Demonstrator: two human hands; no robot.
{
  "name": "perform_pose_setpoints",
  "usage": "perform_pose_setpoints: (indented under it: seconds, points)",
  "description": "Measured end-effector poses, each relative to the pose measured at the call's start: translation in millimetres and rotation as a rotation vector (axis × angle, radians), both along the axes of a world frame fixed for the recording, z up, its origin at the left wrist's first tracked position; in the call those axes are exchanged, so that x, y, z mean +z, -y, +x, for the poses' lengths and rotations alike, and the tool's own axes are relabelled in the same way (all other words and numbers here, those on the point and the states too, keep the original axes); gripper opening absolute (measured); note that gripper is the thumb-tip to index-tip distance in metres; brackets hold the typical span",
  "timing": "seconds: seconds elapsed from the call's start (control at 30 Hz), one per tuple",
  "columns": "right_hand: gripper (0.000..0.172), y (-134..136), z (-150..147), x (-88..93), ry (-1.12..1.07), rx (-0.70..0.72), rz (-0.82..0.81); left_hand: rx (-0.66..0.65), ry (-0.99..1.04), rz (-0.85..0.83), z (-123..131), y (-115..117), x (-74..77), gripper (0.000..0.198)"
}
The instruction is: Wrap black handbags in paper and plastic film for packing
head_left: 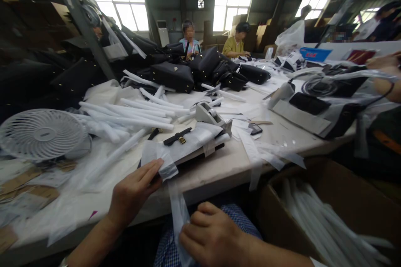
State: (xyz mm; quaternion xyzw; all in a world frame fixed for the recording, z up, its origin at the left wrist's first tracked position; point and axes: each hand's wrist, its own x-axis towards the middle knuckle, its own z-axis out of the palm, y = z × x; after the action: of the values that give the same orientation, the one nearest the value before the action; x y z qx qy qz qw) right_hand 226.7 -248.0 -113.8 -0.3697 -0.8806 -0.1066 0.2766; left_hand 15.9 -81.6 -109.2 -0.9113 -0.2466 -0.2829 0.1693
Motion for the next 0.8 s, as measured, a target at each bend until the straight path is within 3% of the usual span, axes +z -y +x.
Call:
perform_pose_setpoints:
  seconds: [0.13,0.27,0.33,0.43,0.5,0.63,0.7,0.8]
  points:
    - [0.017,-6,-6,-6.2,0.060,0.102,0.043,-0.020,0.002,0.011,1,2,-5.6,0.035]
    - [0.020,-11,-1,-7.9,0.036,0.113,0.028,-0.069,0.033,0.021,1,11,-22.6,0.036]
    - [0.018,-13,6,-6.3,0.019,0.127,-0.032,-0.076,0.062,-0.010,0,15,-31.0,0.037]
    - [0.012,-15,20,2.8,-0.032,0.271,-0.212,-0.061,0.092,-0.045,0,18,-38.2,0.038]
    - [0.019,-20,28,14.4,-0.148,0.320,-0.315,-0.056,0.105,-0.044,0,19,-39.6,0.037]
    - [0.018,-52,32,37.3,-0.341,0.068,-0.210,-0.054,0.131,-0.047,0,20,-40.7,0.036]
    - [0.018,-76,28,40.1,-0.234,-0.030,-0.109,-0.053,0.140,-0.050,0,20,-42.1,0.036]
    - [0.022,-107,19,33.6,-0.033,-0.057,-0.053,-0.049,0.148,-0.044,0,19,-45.6,0.036]
